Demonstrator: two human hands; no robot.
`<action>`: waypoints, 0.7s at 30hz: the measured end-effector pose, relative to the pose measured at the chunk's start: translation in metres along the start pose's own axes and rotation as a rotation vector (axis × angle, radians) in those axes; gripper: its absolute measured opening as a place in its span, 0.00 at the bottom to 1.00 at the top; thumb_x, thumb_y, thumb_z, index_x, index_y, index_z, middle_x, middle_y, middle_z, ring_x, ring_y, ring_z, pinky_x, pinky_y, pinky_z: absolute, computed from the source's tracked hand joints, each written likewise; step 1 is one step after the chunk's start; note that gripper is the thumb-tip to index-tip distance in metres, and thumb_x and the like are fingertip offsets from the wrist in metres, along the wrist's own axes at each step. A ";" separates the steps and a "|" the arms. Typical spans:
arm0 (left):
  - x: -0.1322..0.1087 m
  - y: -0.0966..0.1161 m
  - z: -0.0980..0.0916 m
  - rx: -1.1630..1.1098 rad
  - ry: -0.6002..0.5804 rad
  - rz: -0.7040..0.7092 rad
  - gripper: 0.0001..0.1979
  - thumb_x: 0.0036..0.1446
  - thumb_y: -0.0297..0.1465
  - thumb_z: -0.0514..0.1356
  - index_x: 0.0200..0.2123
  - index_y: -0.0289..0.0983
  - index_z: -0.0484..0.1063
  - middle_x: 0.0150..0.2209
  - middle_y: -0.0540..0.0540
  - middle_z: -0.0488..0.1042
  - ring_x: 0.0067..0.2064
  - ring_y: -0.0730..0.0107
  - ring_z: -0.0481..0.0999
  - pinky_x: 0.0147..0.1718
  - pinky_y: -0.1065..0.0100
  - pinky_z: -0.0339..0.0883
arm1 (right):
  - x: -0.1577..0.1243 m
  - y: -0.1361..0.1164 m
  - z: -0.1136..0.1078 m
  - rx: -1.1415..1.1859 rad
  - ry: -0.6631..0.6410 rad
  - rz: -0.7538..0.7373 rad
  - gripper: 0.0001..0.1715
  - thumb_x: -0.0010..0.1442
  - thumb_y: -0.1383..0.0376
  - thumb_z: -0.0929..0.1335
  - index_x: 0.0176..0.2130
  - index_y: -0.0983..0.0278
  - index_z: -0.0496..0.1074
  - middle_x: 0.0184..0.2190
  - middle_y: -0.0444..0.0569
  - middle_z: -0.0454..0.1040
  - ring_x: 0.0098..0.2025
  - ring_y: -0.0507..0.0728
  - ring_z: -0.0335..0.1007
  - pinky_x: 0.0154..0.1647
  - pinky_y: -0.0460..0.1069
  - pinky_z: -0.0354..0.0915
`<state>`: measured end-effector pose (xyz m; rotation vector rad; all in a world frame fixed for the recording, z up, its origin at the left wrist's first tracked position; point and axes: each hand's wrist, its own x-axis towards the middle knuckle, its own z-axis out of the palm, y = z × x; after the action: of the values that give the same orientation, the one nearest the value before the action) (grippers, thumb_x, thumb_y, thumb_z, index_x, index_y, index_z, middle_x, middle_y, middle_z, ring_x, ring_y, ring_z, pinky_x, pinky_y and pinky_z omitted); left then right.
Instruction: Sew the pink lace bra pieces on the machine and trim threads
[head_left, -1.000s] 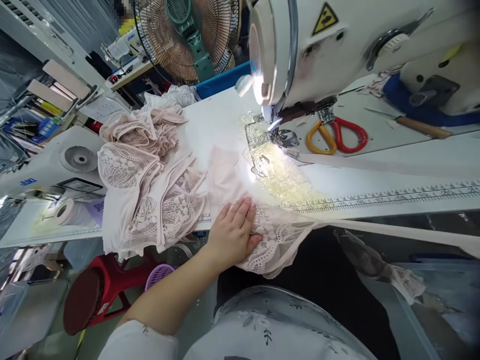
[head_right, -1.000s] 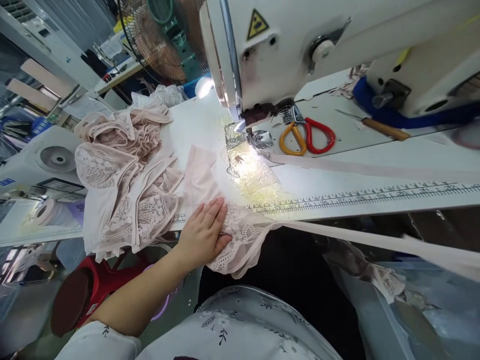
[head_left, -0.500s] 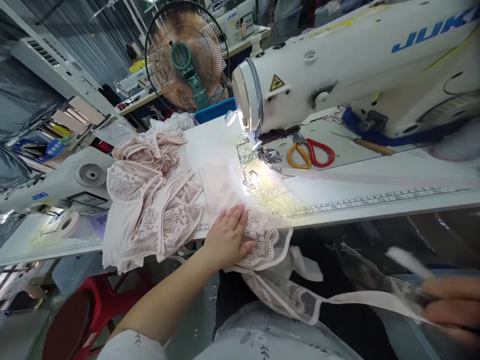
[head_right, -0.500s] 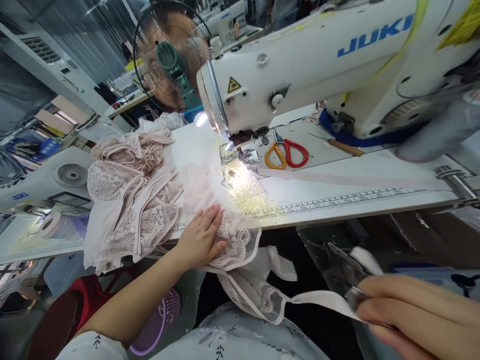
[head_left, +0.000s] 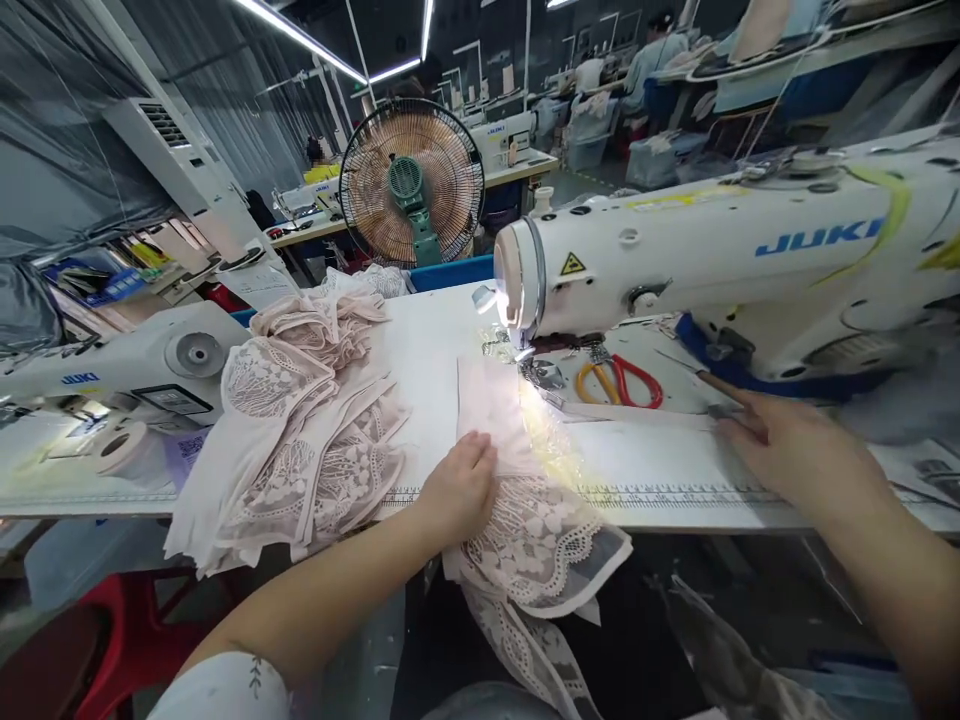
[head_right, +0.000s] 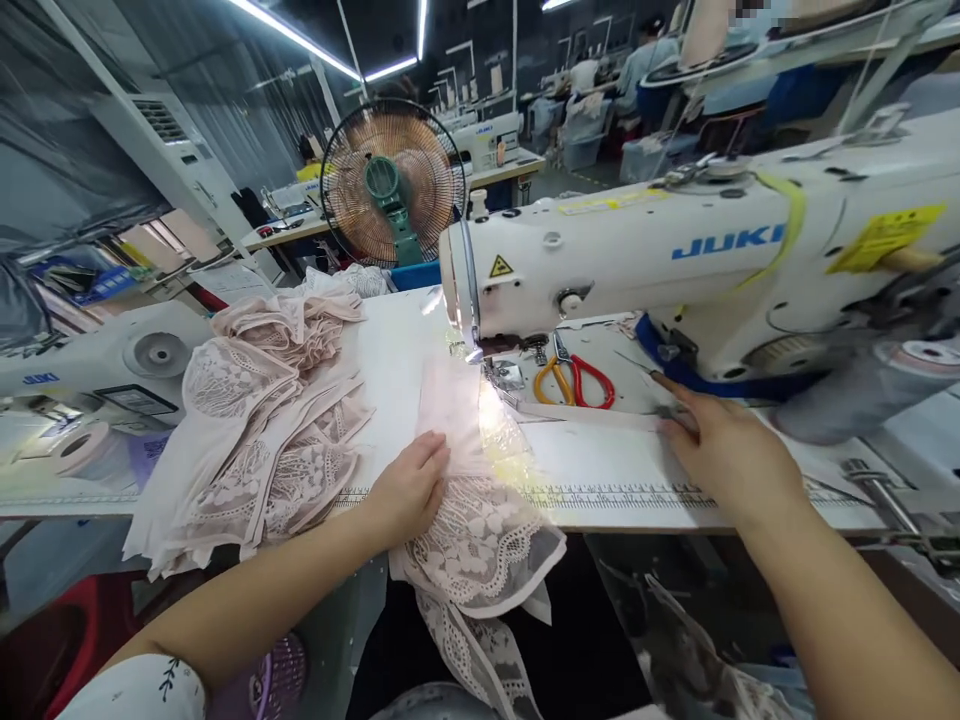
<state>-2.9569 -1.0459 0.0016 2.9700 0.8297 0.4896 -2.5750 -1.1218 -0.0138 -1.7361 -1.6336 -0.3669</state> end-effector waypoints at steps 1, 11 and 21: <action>-0.003 0.001 0.001 0.010 0.002 0.001 0.20 0.64 0.28 0.47 0.55 0.27 0.64 0.56 0.28 0.67 0.62 0.51 0.64 0.56 0.50 0.67 | -0.004 -0.002 -0.005 -0.028 0.007 0.064 0.16 0.59 0.55 0.66 0.43 0.58 0.76 0.35 0.61 0.76 0.30 0.64 0.71 0.26 0.57 0.62; 0.000 0.017 -0.014 -0.064 -0.074 0.045 0.15 0.63 0.29 0.48 0.48 0.31 0.69 0.52 0.34 0.72 0.54 0.58 0.73 0.53 0.60 0.70 | -0.134 -0.137 0.049 1.196 -1.029 0.465 0.53 0.34 0.35 0.73 0.54 0.58 0.73 0.52 0.59 0.72 0.58 0.71 0.63 0.59 0.63 0.58; 0.067 -0.015 -0.008 0.108 -0.295 -0.001 0.18 0.64 0.31 0.47 0.49 0.35 0.71 0.56 0.40 0.71 0.45 0.63 0.77 0.38 0.66 0.71 | -0.158 -0.187 0.093 1.489 -1.094 0.666 0.46 0.44 0.35 0.69 0.51 0.62 0.73 0.46 0.58 0.76 0.56 0.70 0.66 0.60 0.64 0.56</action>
<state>-2.9128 -0.9997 0.0278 3.0297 0.8499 0.0034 -2.8025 -1.1896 -0.1247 -1.0079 -1.0695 1.8794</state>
